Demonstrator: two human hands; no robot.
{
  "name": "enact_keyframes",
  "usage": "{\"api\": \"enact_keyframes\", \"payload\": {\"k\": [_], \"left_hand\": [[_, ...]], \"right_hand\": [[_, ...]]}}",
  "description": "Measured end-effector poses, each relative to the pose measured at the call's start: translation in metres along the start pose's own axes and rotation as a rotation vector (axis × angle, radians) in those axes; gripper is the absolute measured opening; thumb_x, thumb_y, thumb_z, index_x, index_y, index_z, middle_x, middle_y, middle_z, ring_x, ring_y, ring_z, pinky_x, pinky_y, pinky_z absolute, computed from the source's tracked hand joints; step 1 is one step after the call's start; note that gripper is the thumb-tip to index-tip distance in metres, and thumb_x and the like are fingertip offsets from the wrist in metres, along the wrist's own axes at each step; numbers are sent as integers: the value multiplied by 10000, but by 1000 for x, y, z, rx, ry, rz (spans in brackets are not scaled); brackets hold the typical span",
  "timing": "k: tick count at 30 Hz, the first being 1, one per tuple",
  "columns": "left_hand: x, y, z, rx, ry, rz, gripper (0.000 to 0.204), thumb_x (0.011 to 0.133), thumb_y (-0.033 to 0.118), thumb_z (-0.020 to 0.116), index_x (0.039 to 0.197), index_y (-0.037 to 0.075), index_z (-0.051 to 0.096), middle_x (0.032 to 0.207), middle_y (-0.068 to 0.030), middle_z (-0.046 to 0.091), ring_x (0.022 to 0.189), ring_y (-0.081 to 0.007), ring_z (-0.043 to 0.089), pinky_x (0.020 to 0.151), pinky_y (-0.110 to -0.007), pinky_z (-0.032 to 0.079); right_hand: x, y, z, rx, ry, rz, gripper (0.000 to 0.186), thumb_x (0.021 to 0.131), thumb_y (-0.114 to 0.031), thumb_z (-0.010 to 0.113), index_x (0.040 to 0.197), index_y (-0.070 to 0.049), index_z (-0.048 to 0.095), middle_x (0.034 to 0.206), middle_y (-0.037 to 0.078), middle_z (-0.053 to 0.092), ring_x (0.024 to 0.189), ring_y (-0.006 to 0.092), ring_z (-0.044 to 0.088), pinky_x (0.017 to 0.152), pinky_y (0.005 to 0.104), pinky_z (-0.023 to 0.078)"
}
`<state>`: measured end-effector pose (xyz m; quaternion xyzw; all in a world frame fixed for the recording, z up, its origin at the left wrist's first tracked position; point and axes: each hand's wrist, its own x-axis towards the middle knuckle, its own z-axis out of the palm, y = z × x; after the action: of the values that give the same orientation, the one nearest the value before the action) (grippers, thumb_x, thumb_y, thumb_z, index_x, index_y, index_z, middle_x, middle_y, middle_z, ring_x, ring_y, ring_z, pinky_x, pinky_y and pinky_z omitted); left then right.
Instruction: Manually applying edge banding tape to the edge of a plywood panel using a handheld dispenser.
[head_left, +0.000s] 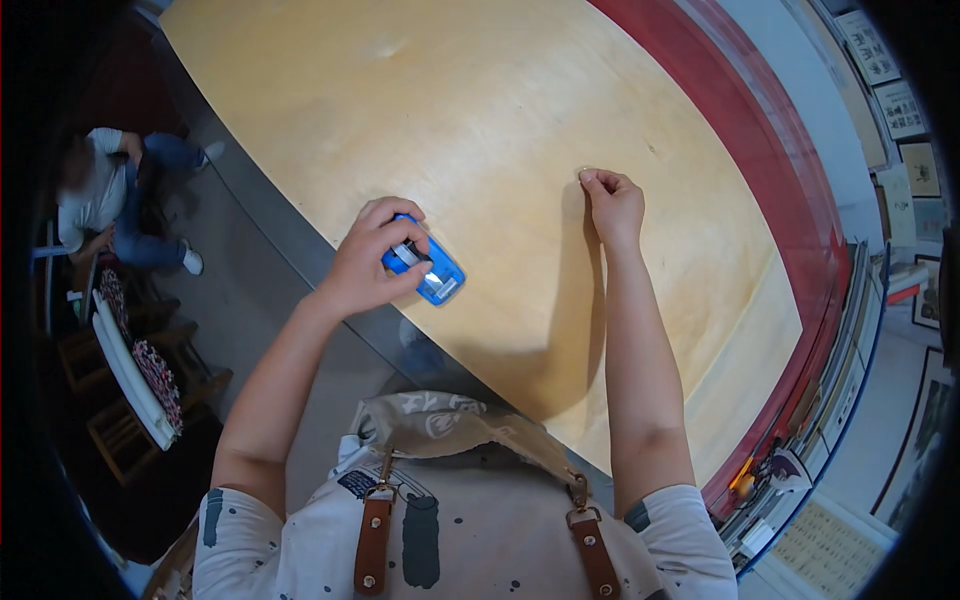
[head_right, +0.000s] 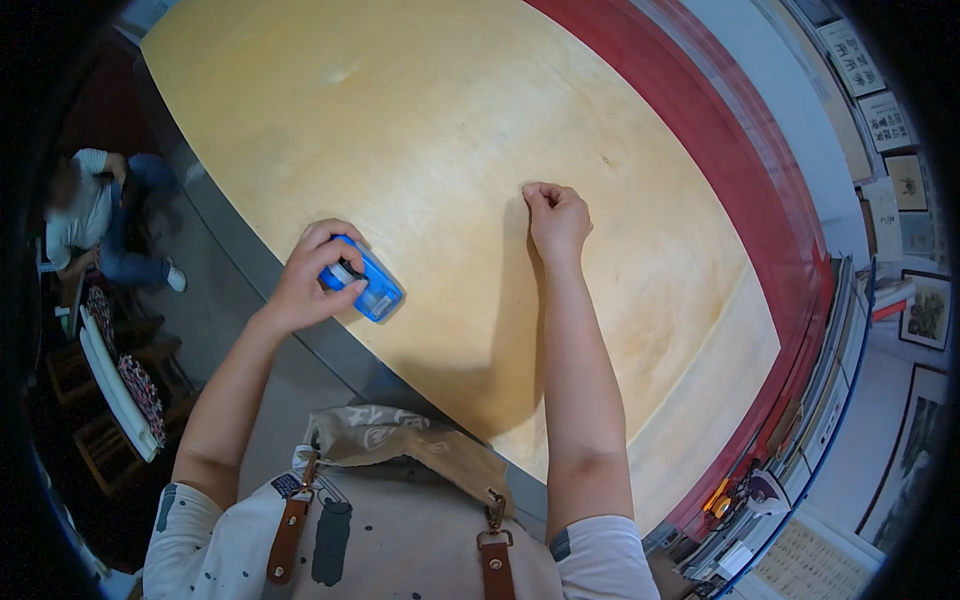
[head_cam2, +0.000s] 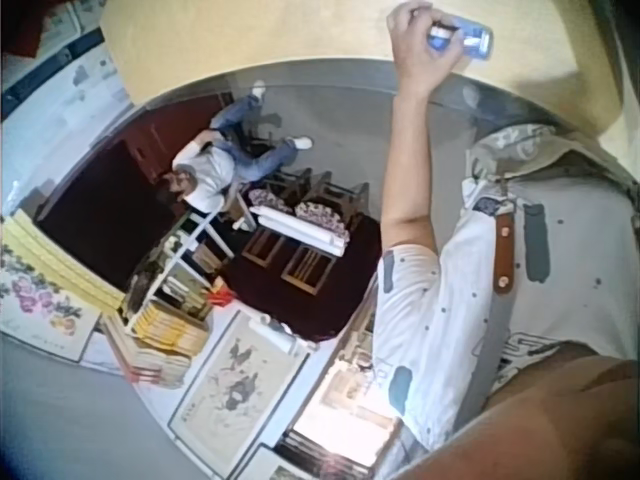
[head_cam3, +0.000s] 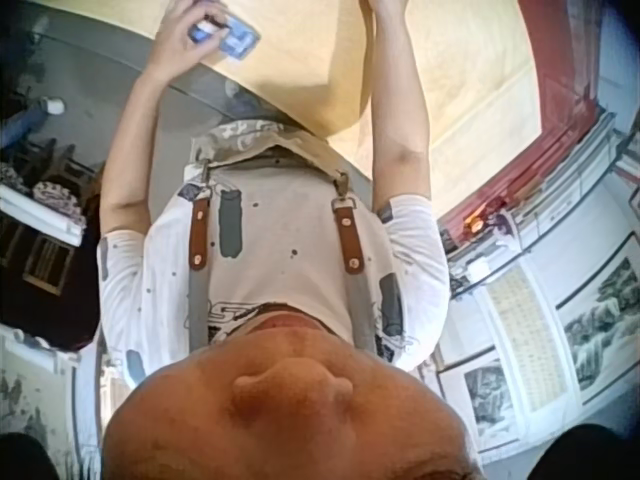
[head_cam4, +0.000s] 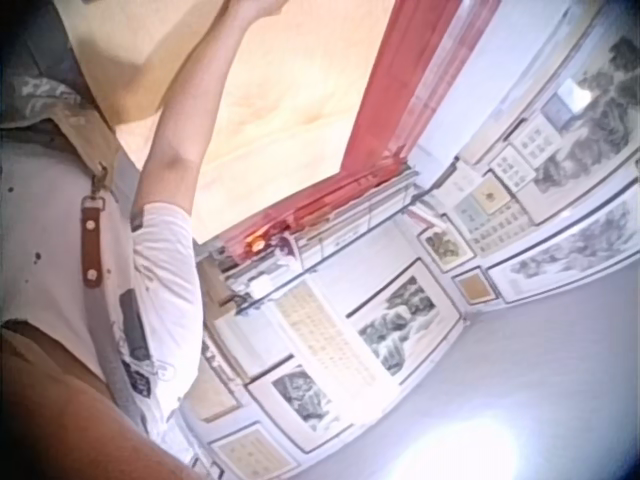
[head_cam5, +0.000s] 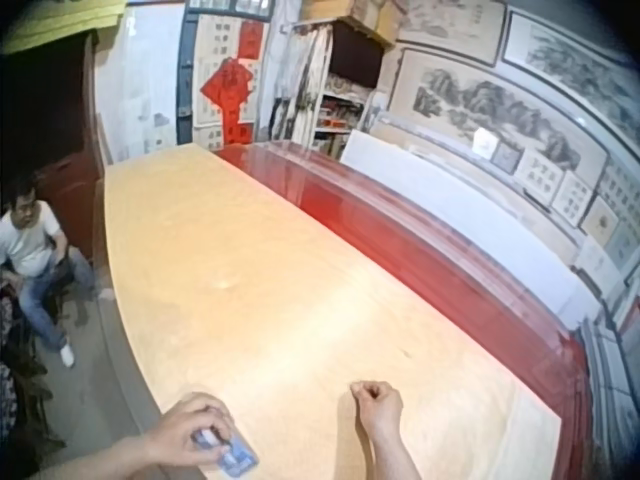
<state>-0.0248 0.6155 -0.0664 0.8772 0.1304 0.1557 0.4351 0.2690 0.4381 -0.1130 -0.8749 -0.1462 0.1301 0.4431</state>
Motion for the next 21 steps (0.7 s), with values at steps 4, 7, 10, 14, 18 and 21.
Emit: {"api": "enact_keyframes", "payload": {"k": [4,7,10,14,18,21], "left_hand": [[3,-4,-8,7,41,-24,219,698,134,757,869,111,622,1134,-72,566,1121,-283,511,926,-392,449],[5,-7,-12,21,34,-32,217,696,135,754,866,111,622,1130,-74,566,1112,-285,516,926,-395,448],[4,-10,-12,51,32,-18,213,701,149,751,866,109,621,1124,-73,565,1102,-286,518,922,-398,446],[4,-12,-12,58,13,-5,215,713,171,748,873,106,621,1122,-75,561,1101,-288,514,919,-400,442],[6,-6,-15,8,-14,-12,151,777,169,681,895,93,625,1132,-91,550,1109,-292,501,941,-397,425],[6,-9,-19,-70,-48,-13,115,843,160,589,915,79,630,1143,-104,540,1119,-294,490,964,-397,408]], "right_hand": [[5,13,6,-4,129,-72,192,832,-246,766,913,-71,763,824,40,709,738,158,638,764,303,500],[10,22,13,45,163,-98,208,819,-242,780,927,-66,756,812,32,695,727,150,628,752,299,497],[10,12,8,89,91,-69,227,807,-236,796,920,-51,730,807,34,687,733,137,618,737,299,490],[13,-16,-9,-204,99,19,240,838,-264,769,867,-43,681,802,48,685,715,129,598,684,312,477],[15,-26,3,-307,168,-68,303,904,-319,688,827,-27,663,778,83,681,703,161,605,667,316,481],[-44,-41,41,124,-220,-109,320,948,-319,635,914,-8,702,726,120,662,684,202,620,692,321,504]]}}
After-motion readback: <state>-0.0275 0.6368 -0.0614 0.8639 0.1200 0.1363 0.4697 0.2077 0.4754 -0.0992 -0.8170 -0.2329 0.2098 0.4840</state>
